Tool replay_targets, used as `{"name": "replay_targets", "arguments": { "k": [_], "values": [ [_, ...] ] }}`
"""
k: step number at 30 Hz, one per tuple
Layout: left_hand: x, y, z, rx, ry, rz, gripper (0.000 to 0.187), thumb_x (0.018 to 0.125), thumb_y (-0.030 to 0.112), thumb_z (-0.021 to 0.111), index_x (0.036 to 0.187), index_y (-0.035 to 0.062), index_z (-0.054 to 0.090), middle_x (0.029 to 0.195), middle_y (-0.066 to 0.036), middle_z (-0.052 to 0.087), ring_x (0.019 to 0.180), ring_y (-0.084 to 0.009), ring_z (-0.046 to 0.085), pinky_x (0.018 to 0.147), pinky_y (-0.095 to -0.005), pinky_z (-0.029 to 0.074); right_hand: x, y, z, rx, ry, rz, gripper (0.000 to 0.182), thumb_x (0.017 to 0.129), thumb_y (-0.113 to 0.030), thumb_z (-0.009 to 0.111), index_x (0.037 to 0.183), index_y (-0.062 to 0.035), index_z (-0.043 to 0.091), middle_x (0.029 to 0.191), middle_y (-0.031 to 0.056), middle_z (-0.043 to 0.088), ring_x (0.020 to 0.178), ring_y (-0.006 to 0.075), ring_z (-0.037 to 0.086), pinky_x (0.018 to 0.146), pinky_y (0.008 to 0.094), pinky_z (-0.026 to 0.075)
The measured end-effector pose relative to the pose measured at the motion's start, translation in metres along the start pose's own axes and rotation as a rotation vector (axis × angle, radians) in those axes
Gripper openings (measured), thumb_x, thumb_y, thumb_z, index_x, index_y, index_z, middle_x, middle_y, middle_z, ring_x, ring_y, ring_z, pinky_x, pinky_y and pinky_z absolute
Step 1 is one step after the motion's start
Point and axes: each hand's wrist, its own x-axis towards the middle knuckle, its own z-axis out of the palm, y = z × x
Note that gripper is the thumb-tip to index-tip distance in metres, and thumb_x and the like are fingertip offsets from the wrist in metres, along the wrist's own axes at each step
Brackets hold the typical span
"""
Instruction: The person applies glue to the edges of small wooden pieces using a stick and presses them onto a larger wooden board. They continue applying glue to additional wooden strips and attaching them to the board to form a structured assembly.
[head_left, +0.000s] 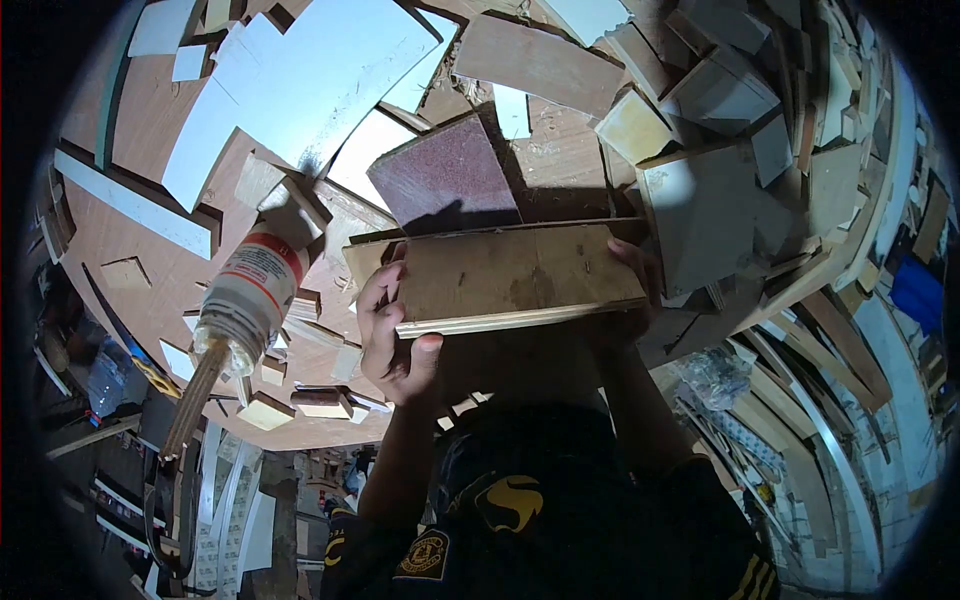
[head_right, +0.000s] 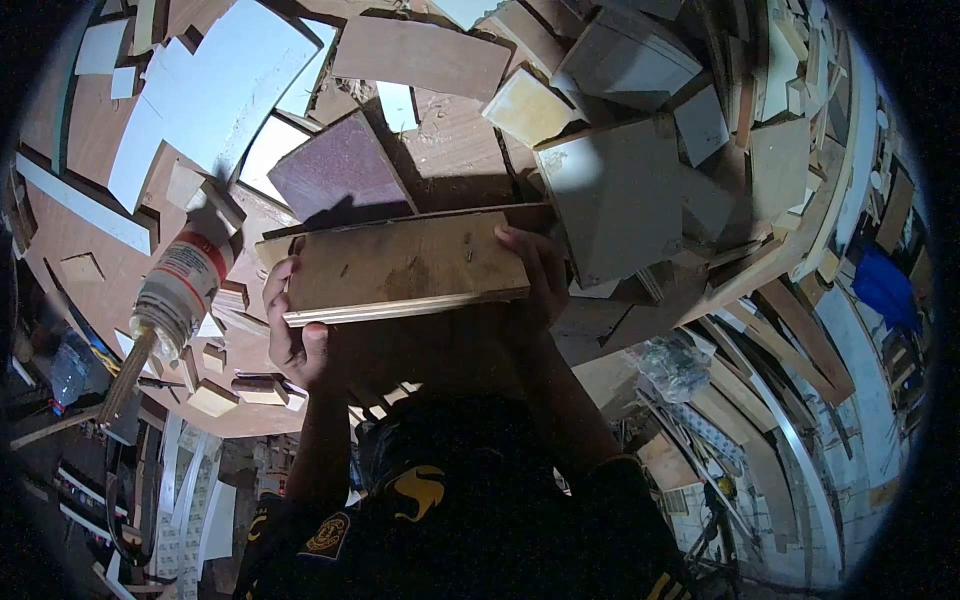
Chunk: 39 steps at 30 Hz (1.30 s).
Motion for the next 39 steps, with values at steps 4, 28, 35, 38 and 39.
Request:
{"name": "replay_targets", "arguments": {
  "k": [4, 28, 35, 38, 39],
  "values": [
    [0.003, 0.000, 0.000, -0.016, -0.005, -0.005, 0.043, 0.090, 0.023, 0.066, 0.130, 0.0142, 0.053, 0.131, -0.029, 0.047, 0.122, -0.0407, 0.048, 0.103, -0.0490, 0.038, 0.003, -0.001, 0.002, 0.049, 0.026, -0.016, 0.042, 0.086, -0.035, 0.066, 0.109, -0.0003, 0.064, 0.099, 0.0126, 0.064, 0.092, 0.0246, 0.063, 0.080, 0.0340, 0.051],
    [0.009, 0.020, 0.009, -0.067, 0.065, -0.159, 0.035, 0.090, 0.006, 0.064, 0.123, -0.0036, 0.056, 0.131, -0.016, 0.051, 0.124, -0.0244, 0.047, 0.106, -0.0344, 0.033, 0.022, -0.023, -0.003, 0.108, 0.111, -0.166, 0.024, 0.080, 0.004, 0.056, 0.103, 0.0050, 0.064, 0.106, 0.0146, 0.066, 0.089, 0.0318, 0.064, 0.079, 0.0377, 0.051],
    [0.011, 0.028, 0.011, -0.107, 0.079, -0.230, 0.035, 0.091, 0.005, 0.062, 0.125, -0.0032, 0.056, 0.131, -0.014, 0.051, 0.123, -0.0221, 0.047, 0.106, -0.0323, 0.034, 0.022, -0.024, -0.006, 0.105, 0.064, -0.140, 0.027, 0.084, 0.000, 0.056, 0.110, 0.0018, 0.063, 0.105, 0.0155, 0.064, 0.096, 0.0335, 0.062, 0.084, 0.0388, 0.048],
    [0.011, 0.028, 0.008, -0.140, 0.077, -0.269, 0.036, 0.091, 0.005, 0.062, 0.126, -0.0021, 0.056, 0.130, -0.013, 0.052, 0.123, -0.0213, 0.048, 0.105, -0.0316, 0.035, 0.023, -0.027, -0.006, 0.087, 0.082, -0.143, 0.028, 0.083, -0.001, 0.057, 0.110, -0.0015, 0.064, 0.098, 0.0150, 0.064, 0.087, 0.0338, 0.062, 0.077, 0.0399, 0.049],
    [0.011, 0.027, 0.008, -0.144, 0.070, -0.267, 0.036, 0.091, 0.005, 0.062, 0.126, -0.0016, 0.056, 0.129, -0.012, 0.052, 0.122, -0.0209, 0.048, 0.105, -0.0311, 0.035, 0.023, -0.029, -0.007, 0.088, 0.074, -0.118, 0.029, 0.084, -0.002, 0.057, 0.111, -0.0029, 0.064, 0.096, 0.0151, 0.063, 0.086, 0.0338, 0.061, 0.076, 0.0401, 0.049]
  ]
}}
